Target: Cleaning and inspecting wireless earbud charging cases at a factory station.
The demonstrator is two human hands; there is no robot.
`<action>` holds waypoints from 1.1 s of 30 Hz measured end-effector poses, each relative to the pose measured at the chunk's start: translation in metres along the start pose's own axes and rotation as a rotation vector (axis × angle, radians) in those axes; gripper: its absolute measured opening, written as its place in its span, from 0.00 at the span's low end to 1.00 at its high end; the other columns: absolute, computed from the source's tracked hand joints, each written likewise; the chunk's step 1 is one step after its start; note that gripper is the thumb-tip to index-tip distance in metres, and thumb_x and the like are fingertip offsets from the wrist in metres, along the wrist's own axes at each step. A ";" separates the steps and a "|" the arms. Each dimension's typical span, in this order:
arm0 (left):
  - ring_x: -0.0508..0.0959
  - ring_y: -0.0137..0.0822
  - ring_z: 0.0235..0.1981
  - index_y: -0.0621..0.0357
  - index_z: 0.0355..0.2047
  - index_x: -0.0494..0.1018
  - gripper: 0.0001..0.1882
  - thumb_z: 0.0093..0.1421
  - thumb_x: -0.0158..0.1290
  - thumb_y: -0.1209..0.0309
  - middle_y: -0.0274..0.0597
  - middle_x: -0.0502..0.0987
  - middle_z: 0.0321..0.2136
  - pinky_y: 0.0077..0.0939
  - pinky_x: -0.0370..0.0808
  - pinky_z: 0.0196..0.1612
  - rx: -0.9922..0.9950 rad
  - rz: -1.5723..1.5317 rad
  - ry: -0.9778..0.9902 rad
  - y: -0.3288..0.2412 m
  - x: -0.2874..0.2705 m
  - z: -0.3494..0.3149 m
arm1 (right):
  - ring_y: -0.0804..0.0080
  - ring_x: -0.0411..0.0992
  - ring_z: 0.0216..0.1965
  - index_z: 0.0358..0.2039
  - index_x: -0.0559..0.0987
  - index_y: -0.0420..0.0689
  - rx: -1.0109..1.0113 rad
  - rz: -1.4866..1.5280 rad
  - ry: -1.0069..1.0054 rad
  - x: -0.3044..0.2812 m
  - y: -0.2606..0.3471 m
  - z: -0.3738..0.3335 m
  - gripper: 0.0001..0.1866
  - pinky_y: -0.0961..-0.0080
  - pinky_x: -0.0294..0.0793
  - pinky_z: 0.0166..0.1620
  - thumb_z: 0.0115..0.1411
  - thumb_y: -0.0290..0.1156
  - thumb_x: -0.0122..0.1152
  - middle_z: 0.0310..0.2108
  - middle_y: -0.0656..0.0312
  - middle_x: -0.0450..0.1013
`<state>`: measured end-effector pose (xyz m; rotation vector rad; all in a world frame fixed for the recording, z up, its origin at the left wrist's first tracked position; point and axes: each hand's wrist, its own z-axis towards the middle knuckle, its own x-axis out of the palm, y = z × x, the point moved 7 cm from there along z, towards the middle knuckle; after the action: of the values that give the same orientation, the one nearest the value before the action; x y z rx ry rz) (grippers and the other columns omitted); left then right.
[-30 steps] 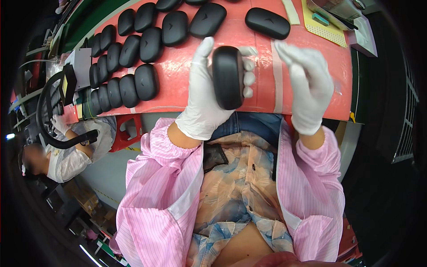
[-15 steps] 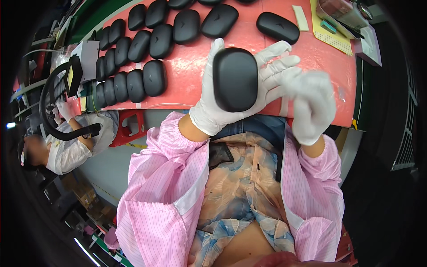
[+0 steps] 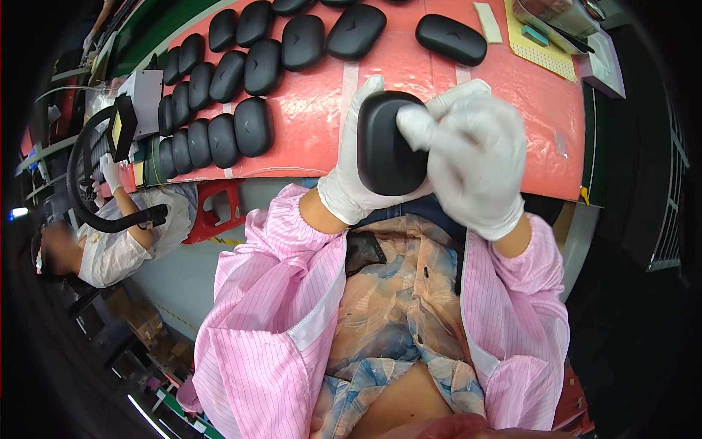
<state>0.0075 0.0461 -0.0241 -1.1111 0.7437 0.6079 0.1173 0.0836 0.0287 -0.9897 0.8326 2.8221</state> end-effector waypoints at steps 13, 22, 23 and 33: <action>0.53 0.48 0.69 0.60 0.69 0.44 0.50 0.60 0.30 0.32 0.55 0.52 0.67 0.43 0.47 0.69 -0.519 -2.314 0.027 -0.011 0.030 0.021 | 0.65 0.66 0.27 0.36 0.83 0.48 -0.194 0.142 0.108 0.011 0.032 -0.004 0.25 0.67 0.64 0.34 0.31 0.25 0.57 0.22 0.66 0.61; 0.42 0.50 0.71 0.51 0.71 0.38 0.50 0.59 0.42 0.35 0.54 0.39 0.70 0.52 0.42 0.70 -0.325 -2.333 -0.014 0.009 0.008 0.031 | 0.66 0.66 0.32 0.32 0.80 0.38 0.223 0.236 -0.103 -0.020 -0.024 -0.053 0.10 0.73 0.65 0.36 0.49 0.16 0.55 0.25 0.61 0.70; 0.42 0.49 0.71 0.51 0.71 0.38 0.50 0.59 0.43 0.36 0.53 0.38 0.70 0.53 0.42 0.70 -0.273 -2.328 -0.061 0.015 0.004 0.028 | 0.67 0.66 0.32 0.33 0.80 0.38 0.269 0.229 -0.100 -0.012 -0.030 -0.053 0.11 0.74 0.66 0.37 0.49 0.15 0.55 0.27 0.60 0.71; 0.79 0.35 0.40 0.63 0.46 0.72 0.36 0.61 0.44 0.37 0.42 0.79 0.37 0.34 0.77 0.47 -0.790 -2.229 -0.125 0.015 0.030 0.019 | 0.68 0.69 0.34 0.37 0.82 0.45 0.017 0.061 -0.154 -0.018 -0.008 0.005 0.19 0.71 0.69 0.40 0.43 0.12 0.59 0.29 0.67 0.71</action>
<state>0.0190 0.0711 -0.0516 -1.7934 -1.1125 -1.0538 0.1303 0.0952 0.0387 -0.7449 0.8825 2.8911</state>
